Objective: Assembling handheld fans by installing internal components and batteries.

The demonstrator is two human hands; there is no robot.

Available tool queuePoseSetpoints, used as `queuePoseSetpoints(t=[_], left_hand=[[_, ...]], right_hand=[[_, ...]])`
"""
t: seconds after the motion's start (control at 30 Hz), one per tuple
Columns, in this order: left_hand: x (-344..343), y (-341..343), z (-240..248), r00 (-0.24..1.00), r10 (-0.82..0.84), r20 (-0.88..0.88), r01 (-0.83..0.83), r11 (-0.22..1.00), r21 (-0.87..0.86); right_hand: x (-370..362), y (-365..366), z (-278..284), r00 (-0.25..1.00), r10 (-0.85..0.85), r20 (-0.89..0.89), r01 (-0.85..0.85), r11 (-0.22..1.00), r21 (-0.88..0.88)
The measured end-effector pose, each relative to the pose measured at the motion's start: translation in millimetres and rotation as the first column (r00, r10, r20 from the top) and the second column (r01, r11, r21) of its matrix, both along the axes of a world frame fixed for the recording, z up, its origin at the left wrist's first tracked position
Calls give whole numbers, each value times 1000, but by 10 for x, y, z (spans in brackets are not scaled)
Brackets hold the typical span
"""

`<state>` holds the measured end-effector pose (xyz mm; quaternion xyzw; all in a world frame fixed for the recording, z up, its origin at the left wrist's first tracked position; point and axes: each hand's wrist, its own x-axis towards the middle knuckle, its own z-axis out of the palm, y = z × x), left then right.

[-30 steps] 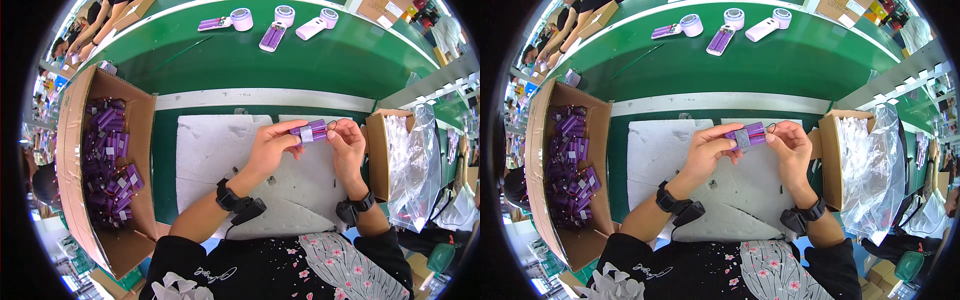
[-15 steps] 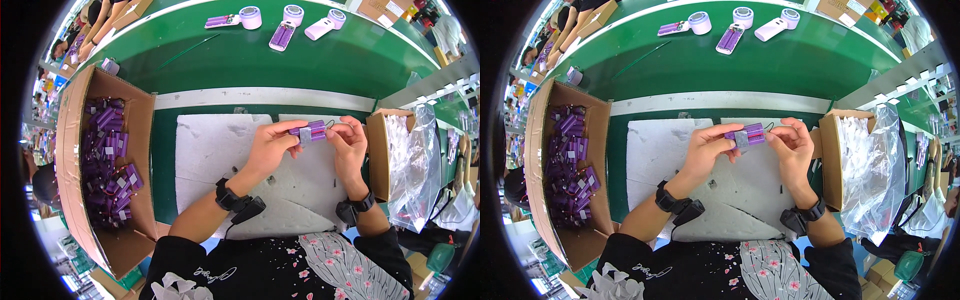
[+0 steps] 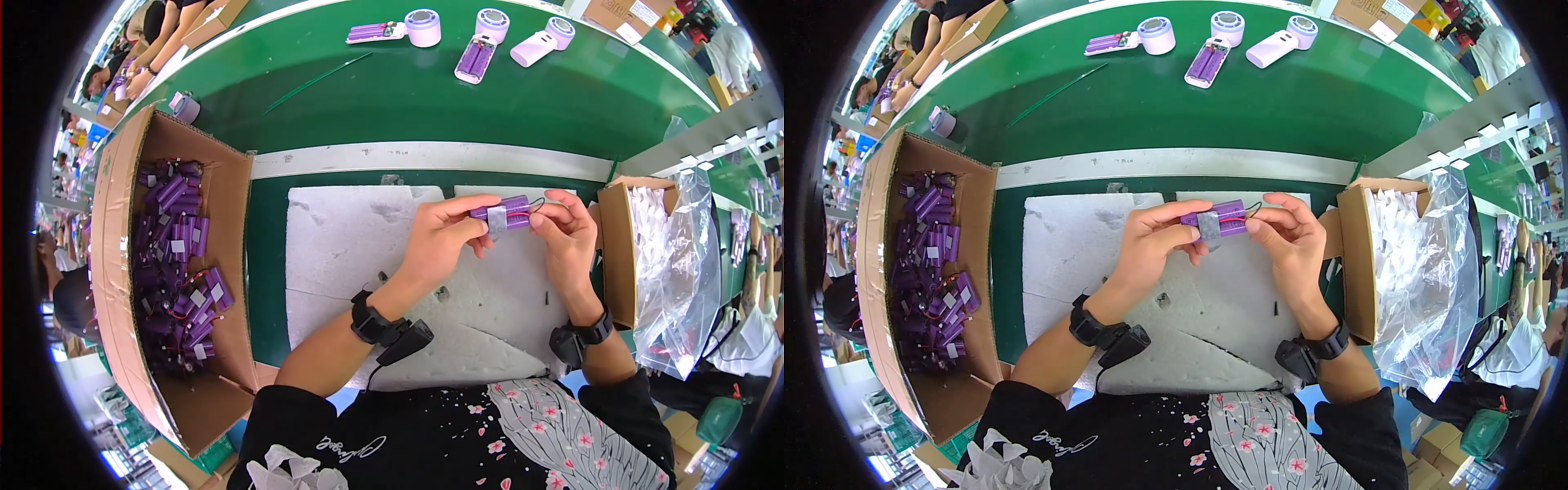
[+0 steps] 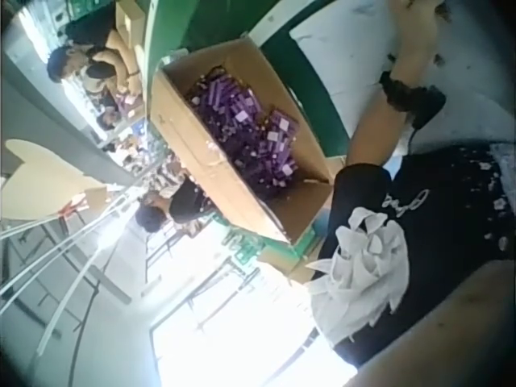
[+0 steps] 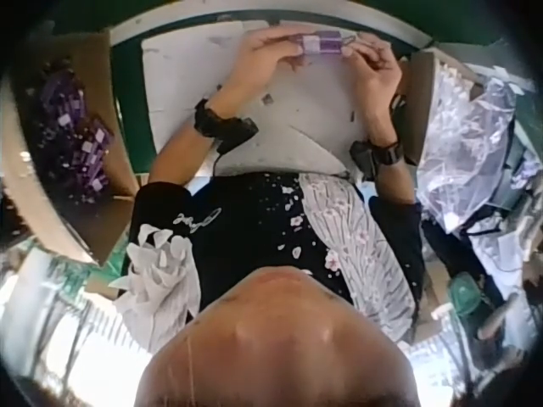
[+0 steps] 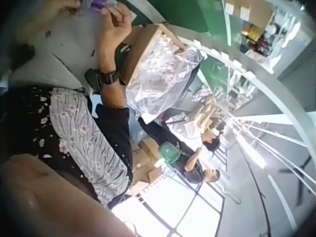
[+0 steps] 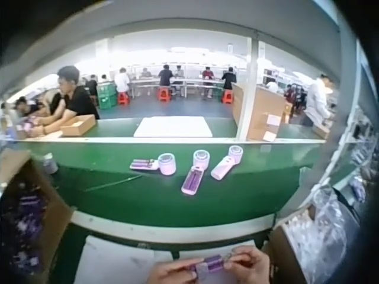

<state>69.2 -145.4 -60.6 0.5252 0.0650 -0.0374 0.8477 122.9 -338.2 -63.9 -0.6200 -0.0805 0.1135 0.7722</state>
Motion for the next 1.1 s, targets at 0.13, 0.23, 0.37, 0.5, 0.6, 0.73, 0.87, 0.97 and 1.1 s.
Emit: queuePoseSetpoints(t=[0.13,0.23,0.37,0.5,0.6,0.73,0.87,0.97,1.1], left_hand=[[2,-8,25,1000,14,-12,-15,999,-43],[2,-22,29,1000,15,-17,-15,999,-46],[-3,-32,23,1000,3,-10,-3,1000,-18],[-7,-31,20,1000,-7,-3,7,1000,6],[-3,-28,30,1000,-6,-2,6,1000,23],[-2,-28,25,1000,-5,-12,6,999,47],[-1,-23,-7,1000,2,6,-3,998,68],[2,-31,-15,1000,3,4,-4,992,130],[4,-22,9,1000,-3,3,3,996,94]], right_hand=[[7,5,-20,1000,5,10,-6,998,65],[7,7,-48,999,5,32,-8,995,99],[3,8,-52,999,-12,53,6,994,113],[15,13,-45,999,-34,31,31,994,108],[22,11,-41,999,-30,-10,31,992,120],[13,-1,-66,999,-45,18,43,996,76],[10,-1,-67,999,-30,41,30,999,11],[-14,19,-10,999,-29,31,32,996,-83],[-15,37,23,999,-30,19,31,998,-62]])
